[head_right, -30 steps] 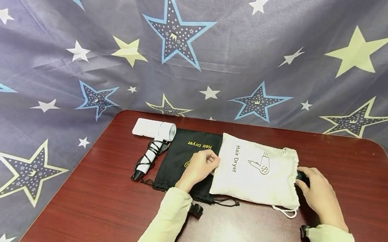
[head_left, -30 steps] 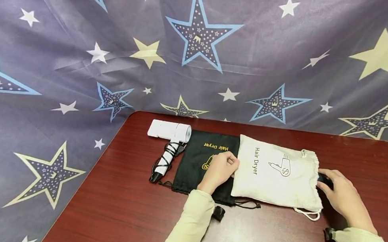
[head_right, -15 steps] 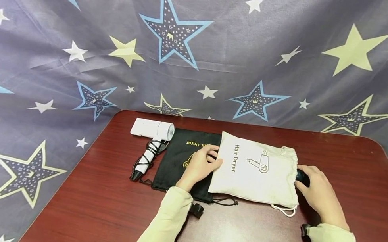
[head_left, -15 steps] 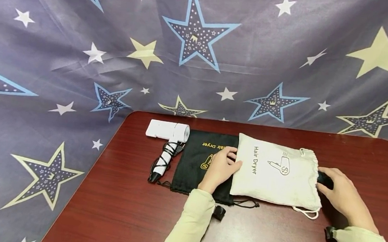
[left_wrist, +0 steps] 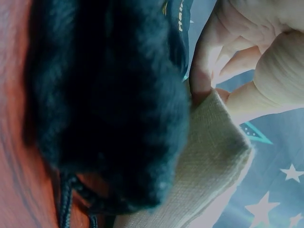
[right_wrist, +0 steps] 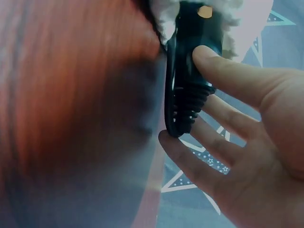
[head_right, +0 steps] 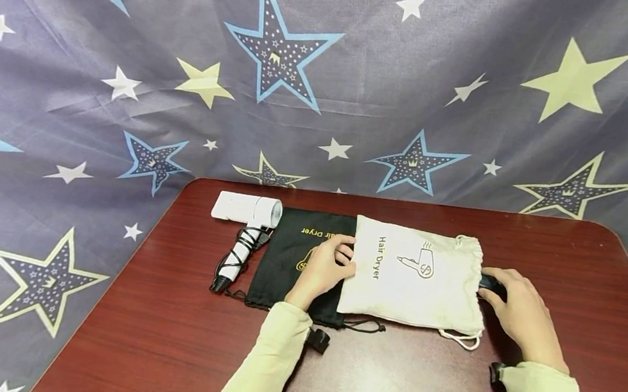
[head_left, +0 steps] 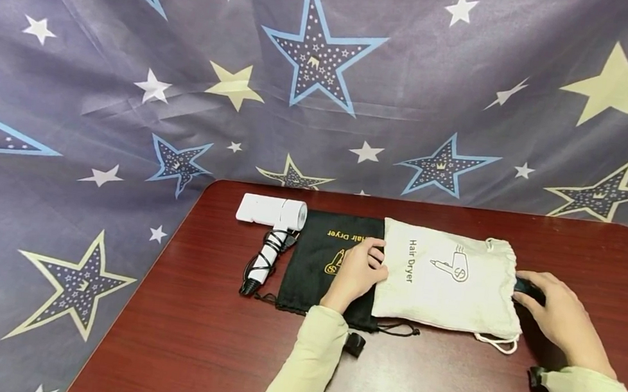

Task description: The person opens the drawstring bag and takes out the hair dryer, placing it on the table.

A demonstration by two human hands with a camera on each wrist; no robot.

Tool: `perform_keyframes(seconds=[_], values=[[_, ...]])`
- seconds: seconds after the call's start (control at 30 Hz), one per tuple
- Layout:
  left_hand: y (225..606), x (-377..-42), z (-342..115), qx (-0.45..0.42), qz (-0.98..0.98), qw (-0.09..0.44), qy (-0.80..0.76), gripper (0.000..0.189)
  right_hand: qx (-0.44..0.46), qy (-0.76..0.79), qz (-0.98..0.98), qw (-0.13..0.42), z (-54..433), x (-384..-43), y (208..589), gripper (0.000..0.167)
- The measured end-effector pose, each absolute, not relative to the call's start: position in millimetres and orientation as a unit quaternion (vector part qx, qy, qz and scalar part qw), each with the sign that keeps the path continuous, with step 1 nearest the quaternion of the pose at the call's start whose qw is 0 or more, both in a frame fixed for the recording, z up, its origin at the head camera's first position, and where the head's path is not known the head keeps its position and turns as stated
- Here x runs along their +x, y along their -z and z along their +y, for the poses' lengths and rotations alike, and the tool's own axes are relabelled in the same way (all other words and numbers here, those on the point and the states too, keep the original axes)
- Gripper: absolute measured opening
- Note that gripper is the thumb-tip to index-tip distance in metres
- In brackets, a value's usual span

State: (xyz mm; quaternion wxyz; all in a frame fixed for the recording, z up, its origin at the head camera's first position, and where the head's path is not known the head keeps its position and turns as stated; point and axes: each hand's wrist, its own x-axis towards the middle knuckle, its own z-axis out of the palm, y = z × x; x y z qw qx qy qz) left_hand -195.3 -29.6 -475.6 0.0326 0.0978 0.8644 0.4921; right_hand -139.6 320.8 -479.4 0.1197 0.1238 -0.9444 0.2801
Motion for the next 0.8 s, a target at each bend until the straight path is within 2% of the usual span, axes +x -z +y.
perform_keyframes(seconds=[0.33, 0.6, 0.8], values=[[473.7, -194.3, -33.8, 0.09, 0.871, 0.049, -0.481, 0.051, 0.108, -0.289, -0.944, 0.121, 333.3, -135.0, 477.8, 0.033], [475.8, -194.3, -32.5, 0.079, 0.869, 0.065, -0.483, 0.049, 0.104, -0.295, -0.944, 0.101, 336.8, -134.5, 478.4, 0.046], [476.2, -193.3, -32.0, 0.099, 0.861, 0.066, -0.495, 0.051, 0.107, -0.281, -0.947, 0.117, 335.2, -136.0, 478.2, 0.041]])
